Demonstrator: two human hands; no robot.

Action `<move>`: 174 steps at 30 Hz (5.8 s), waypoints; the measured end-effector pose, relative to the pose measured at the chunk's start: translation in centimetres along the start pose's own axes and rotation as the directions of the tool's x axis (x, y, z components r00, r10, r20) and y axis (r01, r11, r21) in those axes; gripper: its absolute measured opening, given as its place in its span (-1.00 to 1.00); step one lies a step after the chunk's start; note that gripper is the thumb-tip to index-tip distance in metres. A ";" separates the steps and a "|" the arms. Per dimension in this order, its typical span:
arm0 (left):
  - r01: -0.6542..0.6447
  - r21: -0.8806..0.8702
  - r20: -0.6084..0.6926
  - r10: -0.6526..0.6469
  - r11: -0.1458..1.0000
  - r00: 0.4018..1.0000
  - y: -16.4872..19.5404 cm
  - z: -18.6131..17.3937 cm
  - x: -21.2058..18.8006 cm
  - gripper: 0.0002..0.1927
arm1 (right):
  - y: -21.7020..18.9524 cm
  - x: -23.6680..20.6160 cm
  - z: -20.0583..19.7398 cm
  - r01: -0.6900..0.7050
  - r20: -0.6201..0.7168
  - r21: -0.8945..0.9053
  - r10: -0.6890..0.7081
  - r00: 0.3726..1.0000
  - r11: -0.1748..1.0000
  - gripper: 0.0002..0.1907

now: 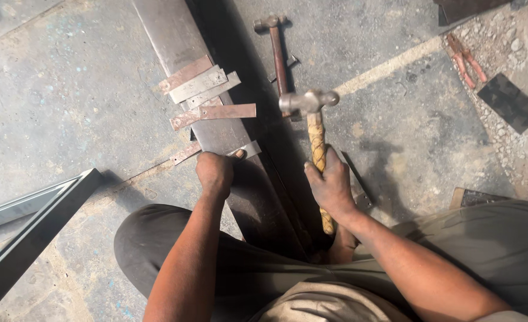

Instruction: The person sits on the floor beside a steel beam and hammers small metal plates and brackets onto it, positioning each strip by hand and striking it with a ball-peen hammer to flatten or attach it, working through the pieces one at a time.

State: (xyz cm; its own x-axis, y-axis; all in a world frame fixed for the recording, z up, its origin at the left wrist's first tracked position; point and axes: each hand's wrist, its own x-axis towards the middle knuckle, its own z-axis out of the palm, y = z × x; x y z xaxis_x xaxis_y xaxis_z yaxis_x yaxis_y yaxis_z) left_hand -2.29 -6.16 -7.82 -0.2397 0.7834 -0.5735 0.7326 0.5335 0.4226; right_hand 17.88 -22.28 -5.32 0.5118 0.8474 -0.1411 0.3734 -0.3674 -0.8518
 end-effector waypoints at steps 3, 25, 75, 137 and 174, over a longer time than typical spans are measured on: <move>-0.036 0.036 0.018 0.036 0.999 0.999 -1.0 0.8 0.7 -0.30 | 0.9 -0.8 0.1 -0.006 -0.047 0.179 0.014 0.999 0.984 -0.84; -0.155 0.104 -0.050 0.161 0.982 0.986 0.0 -0.1 1.0 -0.16 | 1.1 -1.3 3.1 -0.270 0.136 -0.039 0.273 0.952 0.962 -0.75; 0.010 -0.064 -0.041 -0.013 0.998 0.999 0.7 -0.1 1.3 -0.21 | -0.9 -1.5 3.4 -0.449 0.125 0.358 0.434 0.892 0.819 -0.90; -0.272 0.119 0.039 0.269 0.955 0.962 -0.7 -2.7 1.0 -0.34 | -5.1 -1.4 0.1 0.400 0.271 -0.396 -0.311 0.911 0.827 -0.38; -0.663 0.490 -0.078 0.786 0.566 0.613 -0.4 -1.4 -5.0 -0.69 | -5.3 -1.0 -2.9 -0.022 0.141 -0.153 0.044 0.989 0.988 -0.42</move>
State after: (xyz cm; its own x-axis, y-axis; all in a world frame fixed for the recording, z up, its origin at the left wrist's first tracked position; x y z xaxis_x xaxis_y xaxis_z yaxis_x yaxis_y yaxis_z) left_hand -2.33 -9.80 -4.14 0.3792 0.9246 0.0349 0.8857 -0.3736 0.2757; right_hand 17.60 -22.25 0.78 0.4135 0.8759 -0.2485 0.4759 -0.4406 -0.7612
